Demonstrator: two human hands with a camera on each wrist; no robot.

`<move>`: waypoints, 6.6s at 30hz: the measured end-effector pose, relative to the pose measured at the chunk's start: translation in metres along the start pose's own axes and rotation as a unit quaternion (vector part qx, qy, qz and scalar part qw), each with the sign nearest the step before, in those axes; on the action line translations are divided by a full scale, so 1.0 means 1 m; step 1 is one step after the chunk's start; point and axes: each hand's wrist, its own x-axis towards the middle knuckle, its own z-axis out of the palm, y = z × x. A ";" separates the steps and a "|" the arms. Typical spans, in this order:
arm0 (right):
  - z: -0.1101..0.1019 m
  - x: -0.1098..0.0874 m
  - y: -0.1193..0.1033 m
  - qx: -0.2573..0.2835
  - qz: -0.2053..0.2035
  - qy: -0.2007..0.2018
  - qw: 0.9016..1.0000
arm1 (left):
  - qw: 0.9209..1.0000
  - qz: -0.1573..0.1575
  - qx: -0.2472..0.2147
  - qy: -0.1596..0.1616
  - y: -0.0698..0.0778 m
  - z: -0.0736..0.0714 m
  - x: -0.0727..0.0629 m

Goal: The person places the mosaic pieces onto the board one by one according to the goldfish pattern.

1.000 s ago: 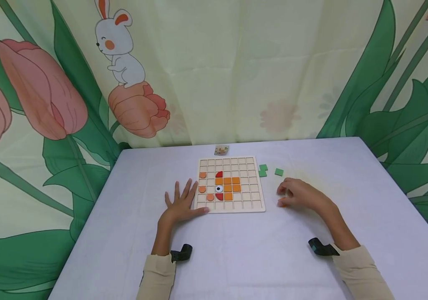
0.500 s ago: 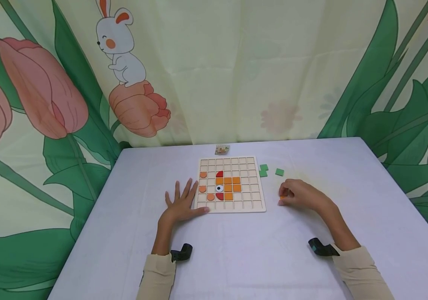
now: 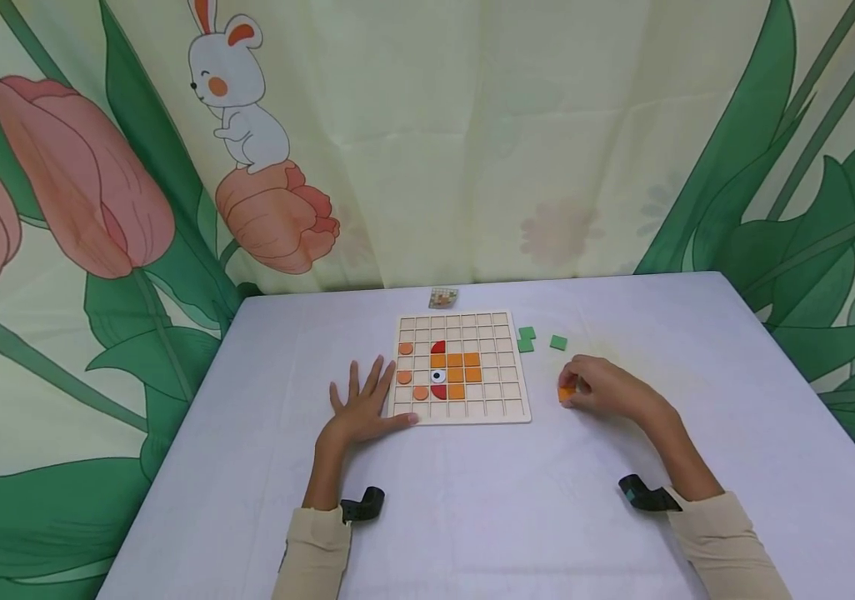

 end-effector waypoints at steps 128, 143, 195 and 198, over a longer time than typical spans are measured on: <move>0.028 0.071 -0.059 -0.055 -0.038 0.069 0.995 | 1.000 0.005 -0.005 0.001 0.003 -0.007 -0.001; 0.012 0.065 -0.017 -0.061 0.012 0.115 0.991 | 1.000 0.007 -0.014 0.004 0.000 -0.003 0.000; 0.005 0.076 -0.011 -0.022 0.021 0.076 0.997 | 1.000 -0.006 -0.009 -0.004 -0.002 -0.001 -0.004; 0.005 0.080 -0.014 -0.019 0.022 0.073 0.997 | 1.000 -0.001 -0.010 0.000 -0.002 0.000 -0.005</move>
